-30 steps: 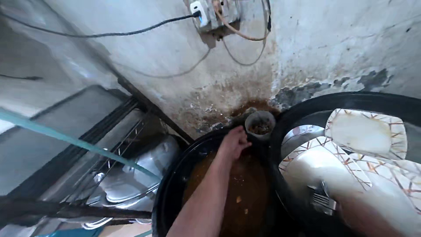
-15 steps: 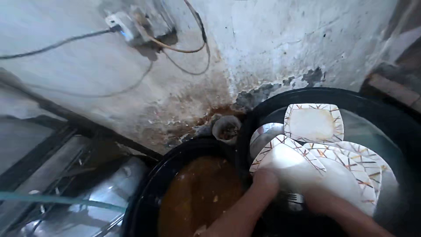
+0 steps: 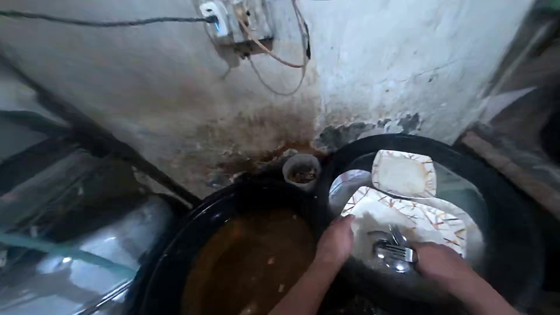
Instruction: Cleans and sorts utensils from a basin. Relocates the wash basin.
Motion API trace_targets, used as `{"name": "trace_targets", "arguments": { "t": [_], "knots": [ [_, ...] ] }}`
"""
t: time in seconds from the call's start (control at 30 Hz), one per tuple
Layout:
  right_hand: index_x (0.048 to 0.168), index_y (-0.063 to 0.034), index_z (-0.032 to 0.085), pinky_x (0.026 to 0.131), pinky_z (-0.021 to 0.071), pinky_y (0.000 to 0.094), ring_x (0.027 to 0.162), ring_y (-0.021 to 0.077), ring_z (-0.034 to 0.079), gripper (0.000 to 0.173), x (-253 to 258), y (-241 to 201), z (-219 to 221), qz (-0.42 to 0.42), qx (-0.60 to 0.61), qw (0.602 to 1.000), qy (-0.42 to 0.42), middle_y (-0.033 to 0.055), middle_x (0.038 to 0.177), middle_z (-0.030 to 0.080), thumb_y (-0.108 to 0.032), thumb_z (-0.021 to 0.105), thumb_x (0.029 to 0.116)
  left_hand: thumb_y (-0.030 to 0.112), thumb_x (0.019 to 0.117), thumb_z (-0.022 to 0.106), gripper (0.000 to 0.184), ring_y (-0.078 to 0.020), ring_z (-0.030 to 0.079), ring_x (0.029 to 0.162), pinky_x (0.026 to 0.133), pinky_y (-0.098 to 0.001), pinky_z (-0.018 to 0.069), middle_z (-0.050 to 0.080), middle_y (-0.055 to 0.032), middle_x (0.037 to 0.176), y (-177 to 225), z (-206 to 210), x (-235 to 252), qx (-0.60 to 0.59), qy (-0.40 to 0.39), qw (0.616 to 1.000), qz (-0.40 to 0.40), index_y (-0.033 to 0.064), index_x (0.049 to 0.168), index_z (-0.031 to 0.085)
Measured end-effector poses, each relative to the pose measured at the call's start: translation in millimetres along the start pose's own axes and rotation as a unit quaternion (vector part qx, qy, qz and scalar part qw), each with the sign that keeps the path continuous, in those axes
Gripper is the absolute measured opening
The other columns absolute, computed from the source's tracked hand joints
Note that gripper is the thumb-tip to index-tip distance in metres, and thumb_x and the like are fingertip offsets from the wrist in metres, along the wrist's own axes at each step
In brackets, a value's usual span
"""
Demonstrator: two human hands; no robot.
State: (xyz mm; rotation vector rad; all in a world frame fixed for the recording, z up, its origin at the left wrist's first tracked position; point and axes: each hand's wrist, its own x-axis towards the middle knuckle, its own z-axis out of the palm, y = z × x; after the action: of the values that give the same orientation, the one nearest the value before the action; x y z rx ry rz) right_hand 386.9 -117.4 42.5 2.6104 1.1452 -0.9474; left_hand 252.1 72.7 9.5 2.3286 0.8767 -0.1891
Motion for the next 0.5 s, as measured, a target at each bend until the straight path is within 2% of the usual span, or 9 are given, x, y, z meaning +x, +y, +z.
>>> {"name": "trace_targets", "arguments": {
  "t": [0.13,0.23,0.33,0.4,0.5],
  "knots": [
    [0.134,-0.0099,0.063,0.099,0.0486,0.0618,0.117,0.039,0.064,0.047,-16,2,-26,0.042,0.158,0.981,0.105,0.021,0.121,0.068,-0.026,0.073,0.0907,0.022,0.1087,0.039,0.045,-0.0286,0.058,0.133,0.111,-0.051,0.045,0.059,-0.0067,0.146,7,5,-9,0.096,-0.003,0.995,0.013,0.0266,0.152,0.052],
    [0.132,-0.0051,0.063,0.101,0.05,0.0514,0.113,0.0304,0.065,0.046,-33,-1,-31,0.037,0.306,0.935,0.176,0.0186,0.119,0.068,-0.022,0.076,0.0911,0.021,0.1079,0.04,0.043,-0.0281,0.059,0.131,0.112,-0.0515,0.0439,0.061,-0.0047,0.144,6,6,-7,0.113,-0.007,0.993,0.017,0.0264,0.147,0.056],
    [0.126,-0.0011,0.063,0.101,0.0519,0.0398,0.109,0.0195,0.066,0.044,-37,1,-22,0.0,0.411,0.887,0.21,0.0135,0.116,0.069,-0.023,0.077,0.091,0.021,0.1075,0.041,0.04,-0.0265,0.06,0.13,0.112,-0.0505,0.044,0.062,-0.003,0.143,6,5,-9,0.116,-0.003,0.993,0.023,0.0254,0.143,0.061],
    [0.124,0.0001,0.064,0.099,0.0535,0.0355,0.106,0.0154,0.068,0.041,-37,5,-16,-0.016,0.452,0.864,0.223,0.0116,0.114,0.07,-0.019,0.078,0.0904,0.021,0.1076,0.041,0.039,-0.0257,0.06,0.13,0.111,-0.0493,0.045,0.062,-0.0029,0.142,5,5,-8,0.117,0.002,0.993,0.029,0.0251,0.141,0.062],
    [0.118,0.0012,0.066,0.094,0.055,0.0344,0.098,0.0147,0.069,0.036,-39,17,-8,0.007,0.493,0.834,0.248,0.0102,0.106,0.071,-0.018,0.078,0.09,0.021,0.1071,0.043,0.038,-0.0247,0.061,0.128,0.111,-0.0481,0.0457,0.063,-0.0029,0.141,2,7,-6,0.113,0.012,0.993,0.032,0.0249,0.139,0.064]
  ]
}}
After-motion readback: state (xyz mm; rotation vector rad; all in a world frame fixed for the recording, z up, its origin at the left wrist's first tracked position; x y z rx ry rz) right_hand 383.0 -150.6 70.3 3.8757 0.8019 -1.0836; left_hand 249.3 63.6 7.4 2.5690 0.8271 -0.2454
